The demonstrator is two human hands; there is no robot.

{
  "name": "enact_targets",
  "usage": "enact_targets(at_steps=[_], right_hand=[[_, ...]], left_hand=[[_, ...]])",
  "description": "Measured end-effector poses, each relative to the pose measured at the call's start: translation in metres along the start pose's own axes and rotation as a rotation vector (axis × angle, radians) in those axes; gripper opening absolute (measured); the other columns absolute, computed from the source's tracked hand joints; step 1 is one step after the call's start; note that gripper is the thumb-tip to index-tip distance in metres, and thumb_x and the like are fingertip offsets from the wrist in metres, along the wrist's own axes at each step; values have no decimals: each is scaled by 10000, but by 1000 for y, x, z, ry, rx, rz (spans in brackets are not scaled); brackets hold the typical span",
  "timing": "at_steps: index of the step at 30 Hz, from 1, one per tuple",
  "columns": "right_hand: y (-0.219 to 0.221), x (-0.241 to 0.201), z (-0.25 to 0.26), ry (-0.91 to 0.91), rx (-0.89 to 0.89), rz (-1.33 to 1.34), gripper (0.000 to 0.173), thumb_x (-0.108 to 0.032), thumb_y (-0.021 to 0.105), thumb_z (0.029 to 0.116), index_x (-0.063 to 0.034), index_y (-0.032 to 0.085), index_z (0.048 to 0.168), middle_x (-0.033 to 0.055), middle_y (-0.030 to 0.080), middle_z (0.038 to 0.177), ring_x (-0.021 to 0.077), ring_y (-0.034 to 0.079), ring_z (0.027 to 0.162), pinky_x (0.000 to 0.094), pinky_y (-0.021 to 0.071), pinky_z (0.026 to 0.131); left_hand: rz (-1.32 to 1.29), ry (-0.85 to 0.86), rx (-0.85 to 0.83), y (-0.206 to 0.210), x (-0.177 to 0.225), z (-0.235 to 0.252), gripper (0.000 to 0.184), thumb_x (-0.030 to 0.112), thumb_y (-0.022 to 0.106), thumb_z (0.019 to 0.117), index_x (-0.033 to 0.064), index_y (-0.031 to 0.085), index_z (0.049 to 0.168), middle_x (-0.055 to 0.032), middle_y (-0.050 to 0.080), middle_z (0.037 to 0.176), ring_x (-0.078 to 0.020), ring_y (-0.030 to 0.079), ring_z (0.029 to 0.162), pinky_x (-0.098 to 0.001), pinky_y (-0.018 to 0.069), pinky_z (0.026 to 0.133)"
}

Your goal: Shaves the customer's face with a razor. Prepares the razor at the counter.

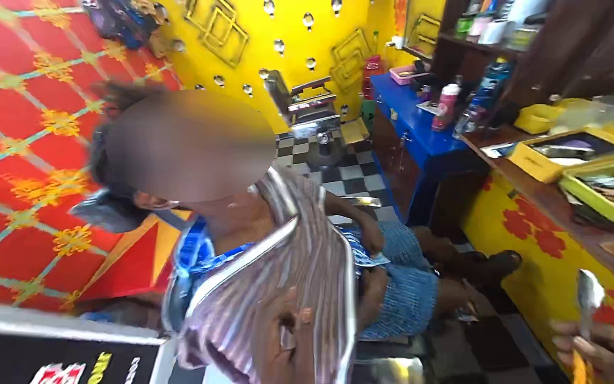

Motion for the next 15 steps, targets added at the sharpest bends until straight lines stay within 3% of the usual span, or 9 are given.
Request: enact_targets(at_steps=[3,6,8,11,13,15], right_hand=[[-17,9,-22,-44,142,16,233,-183,604,1012,-41,728,1149,45,761,1045,159,743,907,331,640,798],[-37,37,-43,-6,100,-13,262,-173,527,1064,-38,710,1195,67,740,1102,171,730,962,373,622,887],[-50,64,-61,50,77,-14,296,-185,469,1090,-31,681,1228,73,725,1100,154,705,972,368,587,911],[-66,112,-97,114,172,93,315,-187,431,1099,-39,670,1240,64,709,1034,145,683,922,349,576,871],[-77,141,-118,164,289,196,324,-193,420,1092,-41,656,1252,47,688,954,141,665,827,331,581,777],[-91,164,-136,232,407,262,334,-211,416,1087,-58,651,1267,29,683,917,137,660,751,311,582,665]], left_hand=[[-164,14,-410,96,34,-33,349,304,656,1003,27,657,1214,-57,683,1142,-12,619,785,-170,540,674],[-198,29,-860,184,65,-95,326,229,685,978,16,683,1224,-116,703,1144,-86,660,794,-248,576,676],[-198,-5,-1058,237,77,-141,331,212,695,968,22,694,1239,-128,701,1159,-130,671,799,-297,586,680],[-265,-193,-1271,303,81,-209,348,248,651,996,35,680,1270,-110,705,1166,-171,697,868,-363,608,749],[-337,-420,-1463,340,88,-240,374,267,593,1031,38,634,1324,-105,690,1217,-183,712,917,-381,618,799],[-369,-587,-1609,370,98,-258,385,285,558,1049,38,611,1339,-104,688,1217,-191,709,910,-372,609,782]])
Point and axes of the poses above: each hand's wrist, its own z-axis towards the middle knuckle, its own y-axis out of the palm, x = y × z, the point moved 4 cm from there along z, towards the middle knuckle
